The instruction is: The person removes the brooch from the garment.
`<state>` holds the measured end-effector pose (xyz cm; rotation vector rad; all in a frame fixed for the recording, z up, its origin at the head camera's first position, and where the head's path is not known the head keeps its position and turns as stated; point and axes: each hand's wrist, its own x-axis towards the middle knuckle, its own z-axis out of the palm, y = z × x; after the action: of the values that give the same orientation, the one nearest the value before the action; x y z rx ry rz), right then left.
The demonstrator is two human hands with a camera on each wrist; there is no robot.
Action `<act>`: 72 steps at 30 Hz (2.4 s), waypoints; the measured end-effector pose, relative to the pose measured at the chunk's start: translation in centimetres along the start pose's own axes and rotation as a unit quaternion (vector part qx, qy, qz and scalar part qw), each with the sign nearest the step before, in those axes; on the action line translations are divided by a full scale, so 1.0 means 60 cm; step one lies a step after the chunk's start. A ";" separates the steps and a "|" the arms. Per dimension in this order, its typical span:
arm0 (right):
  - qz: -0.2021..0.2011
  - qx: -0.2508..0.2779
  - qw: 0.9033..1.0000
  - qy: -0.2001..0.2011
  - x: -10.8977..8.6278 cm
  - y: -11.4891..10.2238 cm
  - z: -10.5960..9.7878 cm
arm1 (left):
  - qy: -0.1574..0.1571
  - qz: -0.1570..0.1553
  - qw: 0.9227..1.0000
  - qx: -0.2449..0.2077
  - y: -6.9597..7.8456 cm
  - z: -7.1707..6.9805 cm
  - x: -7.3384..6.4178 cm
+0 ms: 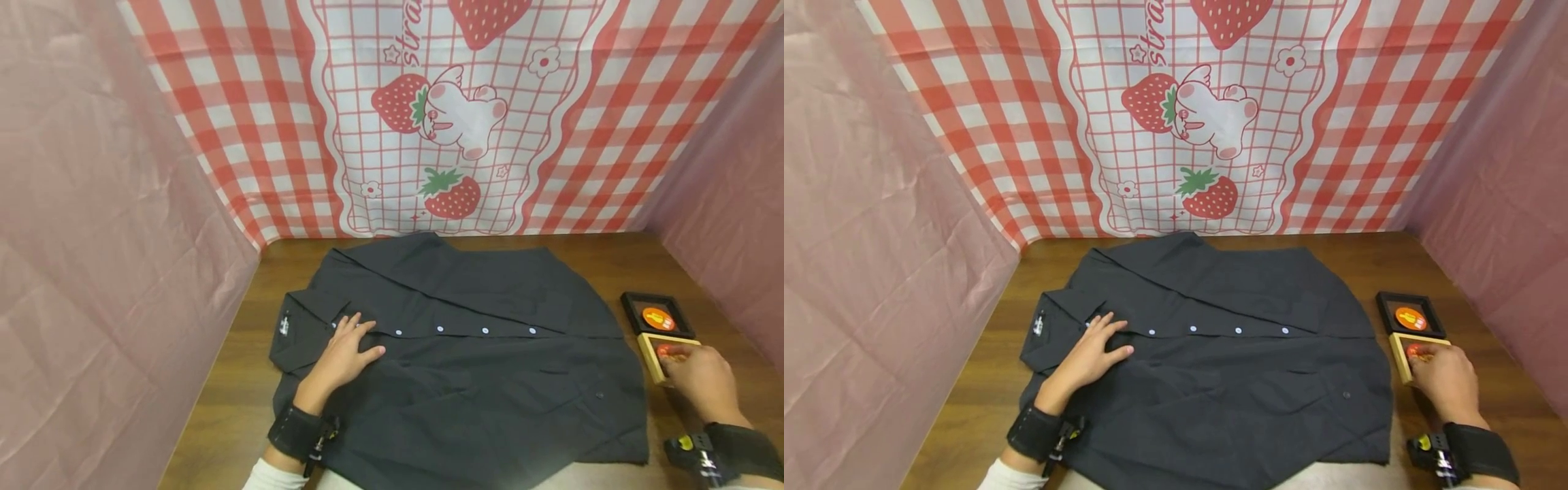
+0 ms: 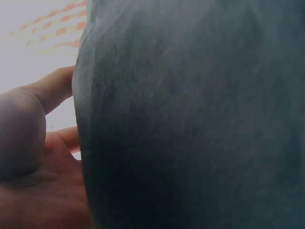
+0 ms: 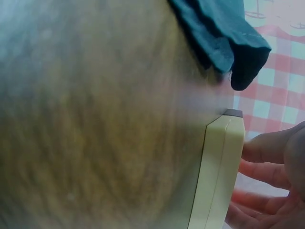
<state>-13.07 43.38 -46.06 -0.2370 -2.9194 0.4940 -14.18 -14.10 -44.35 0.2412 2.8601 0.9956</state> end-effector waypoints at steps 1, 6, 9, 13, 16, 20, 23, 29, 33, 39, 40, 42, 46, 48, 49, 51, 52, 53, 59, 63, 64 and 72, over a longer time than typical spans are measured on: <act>-0.003 0.003 1.000 0.001 -0.001 0.000 0.002 | 0.000 -0.001 1.000 0.001 -0.001 -0.001 -0.001; 0.002 -0.002 1.000 -0.001 -0.002 -0.004 0.002 | 0.002 -0.004 1.000 0.005 -0.003 -0.006 -0.001; 0.016 -0.011 1.000 0.000 0.000 -0.008 -0.005 | 0.003 -0.002 1.000 0.007 -0.002 -0.008 0.001; 0.026 -0.007 1.000 0.001 0.001 -0.020 -0.013 | 0.005 -0.003 1.000 0.008 -0.001 -0.009 0.004; 0.019 0.007 1.000 -0.001 0.001 -0.033 -0.015 | 0.010 -0.011 1.000 0.011 -0.001 -0.008 0.005; 0.014 0.027 1.000 0.000 0.002 -0.049 -0.014 | 0.020 -0.026 0.999 0.017 0.001 -0.007 0.006; 0.012 0.044 0.999 0.003 0.001 -0.060 -0.014 | 0.023 -0.028 0.999 0.015 0.001 -0.006 0.005; -0.022 0.070 0.997 0.021 -0.001 -0.085 -0.006 | 0.018 -0.027 0.999 0.019 0.002 -0.006 0.007; -0.004 0.087 0.996 0.019 -0.002 -0.102 0.001 | 0.026 -0.031 0.999 0.019 0.005 -0.008 0.006; -0.003 0.111 0.994 0.014 0.000 -0.125 0.011 | 0.035 -0.033 0.999 0.015 0.009 -0.008 0.007; -0.005 0.115 0.993 0.008 0.002 -0.130 0.012 | 0.039 -0.036 0.998 0.015 0.009 -0.007 0.007; -0.012 0.123 0.992 -0.006 0.004 -0.139 0.013 | 0.048 -0.044 0.998 0.016 0.012 -0.008 0.007; -0.020 0.131 0.991 -0.014 0.006 -0.155 0.015 | 0.057 -0.051 0.997 0.019 0.012 -0.007 0.008; -0.020 0.133 0.991 -0.013 0.005 -0.161 0.017 | 0.054 -0.048 0.997 0.019 0.011 -0.004 0.009; -0.020 0.133 0.991 -0.013 0.005 -0.164 0.018 | 0.053 -0.046 0.997 0.018 0.010 -0.003 0.009; -0.023 0.131 0.991 -0.015 0.005 -0.169 0.020 | 0.049 -0.043 0.998 0.015 0.009 0.000 0.010; -0.026 0.131 0.991 -0.019 0.006 -0.172 0.021 | 0.047 -0.042 0.998 0.015 0.009 0.001 0.011; -0.029 0.130 0.991 -0.023 0.006 -0.175 0.021 | 0.046 -0.041 0.998 0.013 0.010 0.001 0.011; -0.051 0.138 0.989 -0.032 0.007 -0.187 0.027 | 0.037 -0.043 0.998 0.011 0.016 -0.001 0.015; -0.047 0.142 0.988 -0.026 0.007 -0.193 0.029 | 0.035 -0.047 0.998 0.012 0.020 -0.002 0.017; -0.046 0.141 0.989 -0.023 0.006 -0.195 0.030 | 0.035 -0.047 0.998 0.011 0.020 -0.003 0.017; -0.021 0.163 0.986 -0.027 0.002 -0.215 0.028 | 0.044 -0.035 0.998 0.001 0.023 0.000 0.020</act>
<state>-15.15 30.83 -43.25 -0.1190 -2.8293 0.9702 -15.19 -12.79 -43.57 0.0983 2.9253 1.0153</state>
